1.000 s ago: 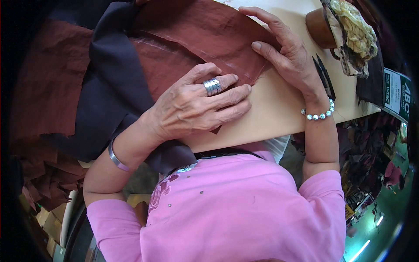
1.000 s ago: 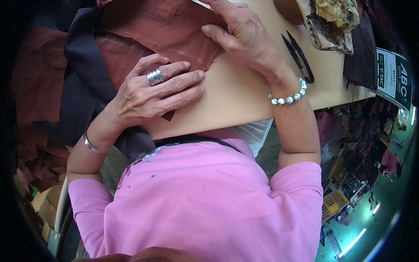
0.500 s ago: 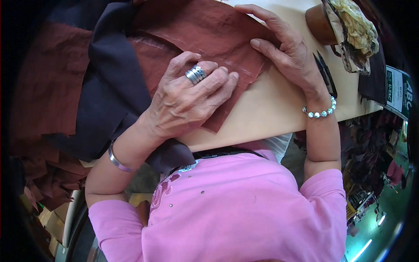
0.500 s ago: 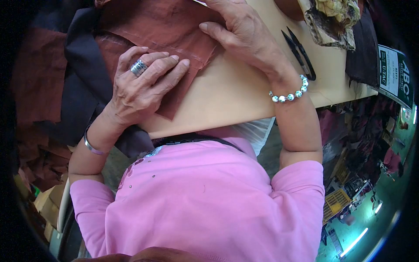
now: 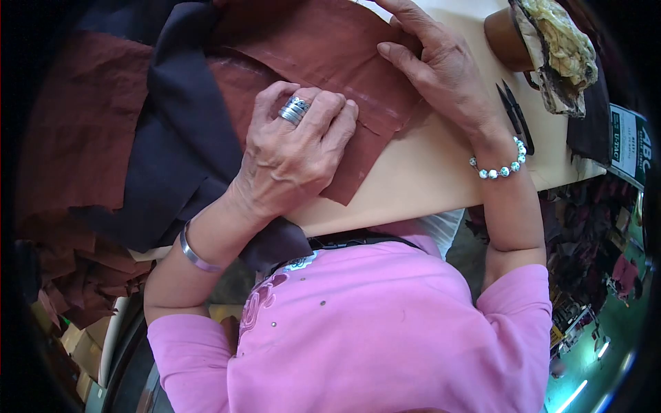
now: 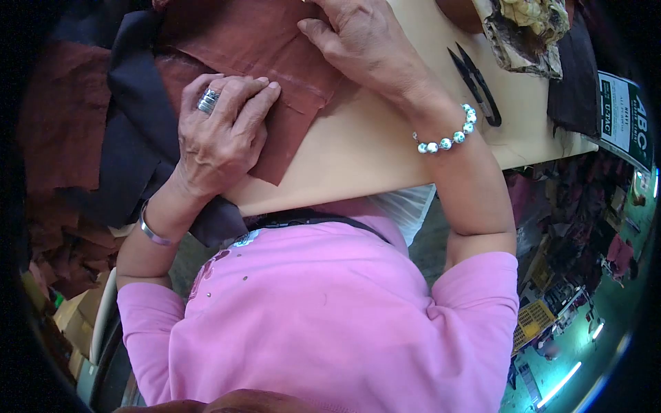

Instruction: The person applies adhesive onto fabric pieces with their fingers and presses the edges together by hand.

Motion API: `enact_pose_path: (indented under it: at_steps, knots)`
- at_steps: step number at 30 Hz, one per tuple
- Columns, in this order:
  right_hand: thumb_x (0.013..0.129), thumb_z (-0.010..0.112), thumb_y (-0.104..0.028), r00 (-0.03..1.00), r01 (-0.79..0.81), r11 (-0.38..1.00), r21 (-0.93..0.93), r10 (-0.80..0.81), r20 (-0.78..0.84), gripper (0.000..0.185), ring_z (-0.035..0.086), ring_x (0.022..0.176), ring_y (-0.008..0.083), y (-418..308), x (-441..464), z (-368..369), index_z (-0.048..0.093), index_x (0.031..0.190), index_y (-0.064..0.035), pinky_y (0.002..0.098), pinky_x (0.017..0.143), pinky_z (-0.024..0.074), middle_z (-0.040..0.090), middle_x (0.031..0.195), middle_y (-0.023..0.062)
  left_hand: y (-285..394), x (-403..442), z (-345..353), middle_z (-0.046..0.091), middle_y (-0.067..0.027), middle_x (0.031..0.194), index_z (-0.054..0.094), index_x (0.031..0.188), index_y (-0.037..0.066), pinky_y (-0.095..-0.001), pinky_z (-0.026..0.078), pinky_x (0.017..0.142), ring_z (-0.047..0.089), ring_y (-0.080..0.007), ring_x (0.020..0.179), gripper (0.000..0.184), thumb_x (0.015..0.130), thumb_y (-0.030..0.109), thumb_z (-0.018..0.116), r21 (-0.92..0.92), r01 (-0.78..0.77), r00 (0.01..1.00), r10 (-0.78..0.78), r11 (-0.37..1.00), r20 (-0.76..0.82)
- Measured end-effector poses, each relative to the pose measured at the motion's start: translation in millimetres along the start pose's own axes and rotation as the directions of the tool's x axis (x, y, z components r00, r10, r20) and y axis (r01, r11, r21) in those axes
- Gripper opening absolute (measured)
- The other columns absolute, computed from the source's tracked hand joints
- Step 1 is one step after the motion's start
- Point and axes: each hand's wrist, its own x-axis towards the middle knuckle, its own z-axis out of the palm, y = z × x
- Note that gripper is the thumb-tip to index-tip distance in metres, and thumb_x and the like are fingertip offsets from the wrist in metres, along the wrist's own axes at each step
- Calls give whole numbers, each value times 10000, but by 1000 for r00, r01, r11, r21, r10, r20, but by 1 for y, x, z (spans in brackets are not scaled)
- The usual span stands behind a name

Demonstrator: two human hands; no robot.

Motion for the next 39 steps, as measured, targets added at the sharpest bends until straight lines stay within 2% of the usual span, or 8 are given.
enact_pose_path:
  at_steps: [10, 13, 16, 27, 30, 33, 35, 39]
  knots:
    - [776, 550, 88, 995, 97, 994, 54, -95, -29, 533, 581, 1101, 267, 23, 1, 5, 494, 1287, -52, 318, 934, 458, 582, 1212, 167, -3, 3, -1, 599, -4, 1028, 641, 1104, 120, -373, 331, 946, 594, -146, 959, 385, 722, 126, 593, -57, -179, 984, 180, 982, 8]
    - [775, 556, 84, 980, 195, 976, 97, -189, -65, 530, 593, 1062, 261, 31, 1, 7, 499, 1284, -54, 316, 911, 467, 589, 1203, 158, -1, 2, 0, 596, -22, 1020, 640, 1096, 93, -374, 348, 944, 595, -167, 947, 402, 696, 101, 606, -24, -98, 995, 98, 995, -6]
    - [773, 563, 77, 999, 45, 997, 56, -45, -7, 532, 601, 1004, 257, 25, -3, 2, 502, 1284, -58, 314, 885, 471, 594, 1195, 150, -2, -2, 2, 596, -39, 1025, 642, 1077, 63, -381, 368, 942, 596, -183, 958, 392, 686, 79, 609, 5, 28, 999, -28, 1000, -25]
    - [782, 575, 44, 997, 73, 997, -25, -72, 34, 534, 606, 977, 267, 13, 5, -1, 491, 1295, -76, 328, 863, 478, 599, 1167, 168, -9, -4, -5, 566, -81, 1138, 612, 1123, 42, -390, 375, 975, 548, -231, 1094, 379, 746, 81, 610, -36, -54, 998, 55, 998, 26]
    - [791, 585, 13, 842, -109, 944, -311, 254, 476, 567, 609, 943, 295, -20, 32, -41, 451, 1329, -106, 345, 835, 485, 611, 1090, 201, -9, -5, -3, 550, -123, 1144, 587, 1141, 8, -383, 416, 954, 534, -302, 1101, 383, 758, 5, 607, -75, 50, 999, -51, 996, -6]
    - [796, 589, -10, 699, -284, 735, -615, 598, 392, 597, 604, 911, 326, -63, 49, -27, 414, 1353, -133, 363, 809, 484, 611, 1009, 225, -10, -9, -1, 547, -141, 1133, 583, 1134, -4, -386, 437, 939, 537, -318, 1090, 391, 744, -15, 608, -126, 60, 997, -64, 990, -32]
    - [796, 584, -5, 821, -319, 796, -514, 503, 270, 598, 604, 917, 329, -57, 44, -12, 412, 1354, -134, 363, 813, 483, 611, 1006, 225, -9, -9, 0, 545, -149, 1128, 582, 1129, -10, -387, 447, 929, 540, -327, 1082, 392, 738, -26, 609, -130, 95, 993, -103, 987, -54]
    - [788, 557, 38, 997, -7, 1000, 12, 6, 76, 564, 604, 1003, 291, 9, 26, 11, 452, 1325, -99, 341, 871, 470, 611, 1108, 195, -9, -8, 7, 543, -133, 1064, 581, 1059, -48, -399, 425, 923, 537, -289, 1060, 386, 687, 53, 610, -66, 69, 992, -75, 995, -102]
